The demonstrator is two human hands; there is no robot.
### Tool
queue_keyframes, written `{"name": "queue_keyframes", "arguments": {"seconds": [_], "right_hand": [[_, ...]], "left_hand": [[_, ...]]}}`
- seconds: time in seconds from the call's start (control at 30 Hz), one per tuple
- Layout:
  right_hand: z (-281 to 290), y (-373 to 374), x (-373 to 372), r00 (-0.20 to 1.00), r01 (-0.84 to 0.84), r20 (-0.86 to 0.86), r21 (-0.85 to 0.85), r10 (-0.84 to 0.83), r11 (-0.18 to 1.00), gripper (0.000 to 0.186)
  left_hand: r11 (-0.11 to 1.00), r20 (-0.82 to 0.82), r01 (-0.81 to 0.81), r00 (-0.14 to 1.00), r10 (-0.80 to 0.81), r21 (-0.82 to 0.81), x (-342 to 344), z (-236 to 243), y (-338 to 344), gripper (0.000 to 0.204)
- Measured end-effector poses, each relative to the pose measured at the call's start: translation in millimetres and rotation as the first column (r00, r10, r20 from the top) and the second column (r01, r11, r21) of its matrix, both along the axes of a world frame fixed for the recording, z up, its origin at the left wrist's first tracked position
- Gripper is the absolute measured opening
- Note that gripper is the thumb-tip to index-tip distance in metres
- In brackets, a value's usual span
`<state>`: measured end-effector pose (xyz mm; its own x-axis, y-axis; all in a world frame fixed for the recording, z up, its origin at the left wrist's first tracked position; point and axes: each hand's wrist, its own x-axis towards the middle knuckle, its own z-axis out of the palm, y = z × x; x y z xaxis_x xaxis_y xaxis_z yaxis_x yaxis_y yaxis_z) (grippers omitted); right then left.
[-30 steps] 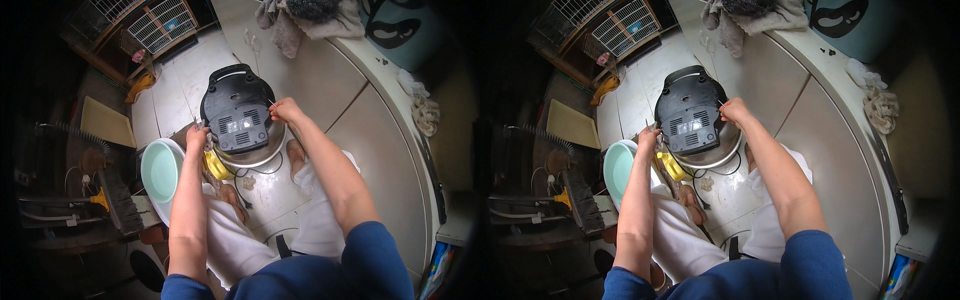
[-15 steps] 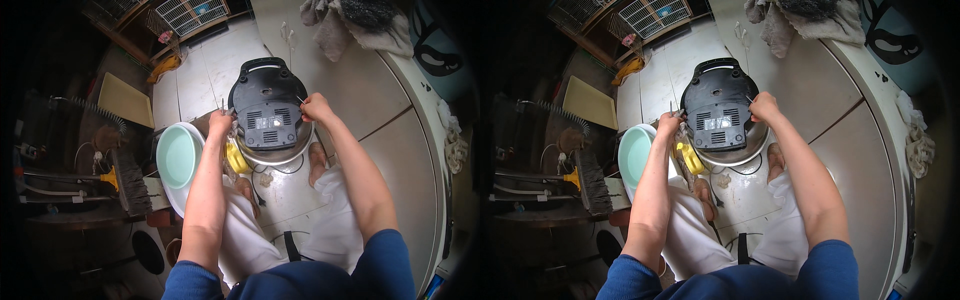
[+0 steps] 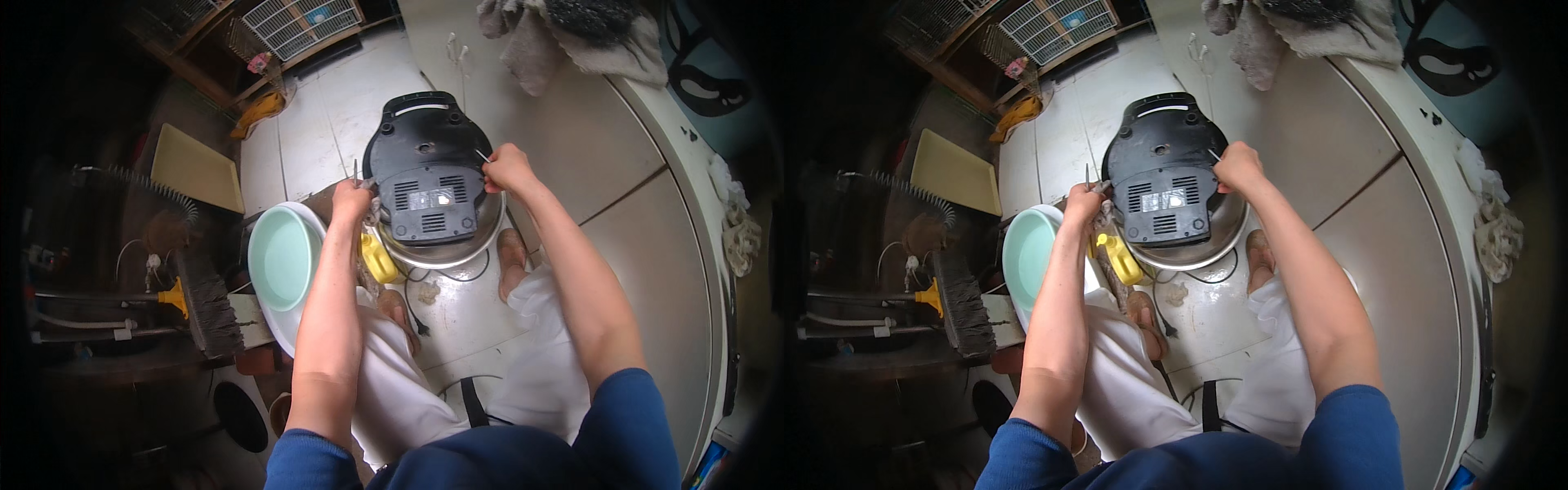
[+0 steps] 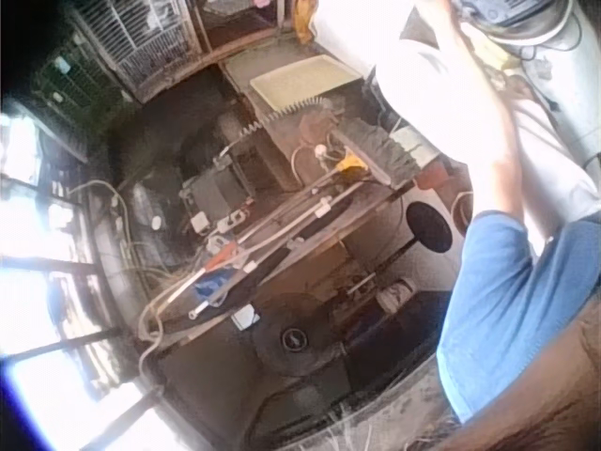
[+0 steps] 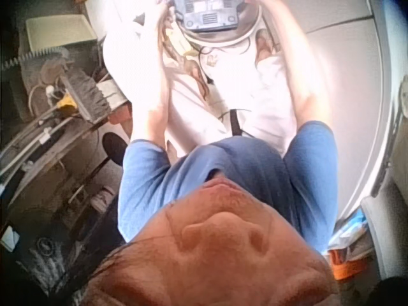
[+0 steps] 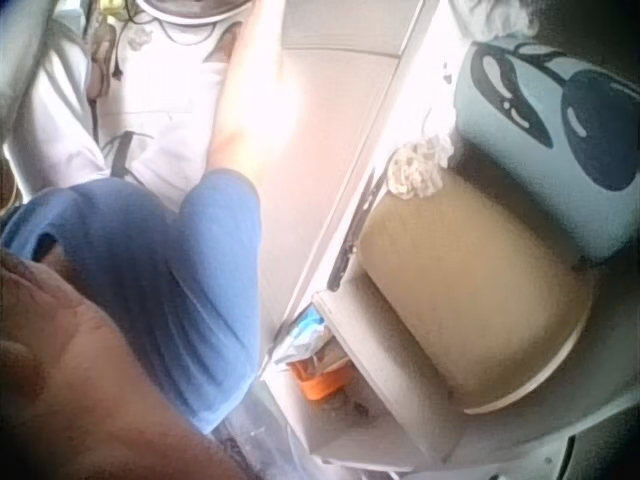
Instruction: The person disassembles the base of a pressure cooker by removing screws and the bottom plate, then uses a cloth and a screwdriver to clean and adjust internal wiring components.
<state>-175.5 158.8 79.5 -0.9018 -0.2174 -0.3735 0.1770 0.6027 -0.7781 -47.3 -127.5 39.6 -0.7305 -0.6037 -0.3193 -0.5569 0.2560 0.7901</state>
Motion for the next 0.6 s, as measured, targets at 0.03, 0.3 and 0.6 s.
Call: {"name": "queue_keyframes", "arguments": {"seconds": [0.03, 0.3, 0.6], "right_hand": [[-2, 2, -1, 1.0, 0.01, 0.014, -0.014, -0.01, 1.0, 0.014], [-10, 3, 1, 0.997, -0.01, 0.073, -0.096, 0.017, 0.995, 0.008], [-18, 7, 0, 0.996, 0.031, 0.088, -0.162, -0.017, 0.986, 0.01]], "left_hand": [[0.999, -0.047, -0.011, 0.999, 0.013, 0.031, -1, -2, 0, 0.021], [0.868, -0.146, 0.017, 0.987, 0.064, 0.496, 10, 15, 5, 0.025], [0.885, -0.15, 0.045, 0.988, 0.028, 0.463, 9, 13, 12, 0.035]]}}
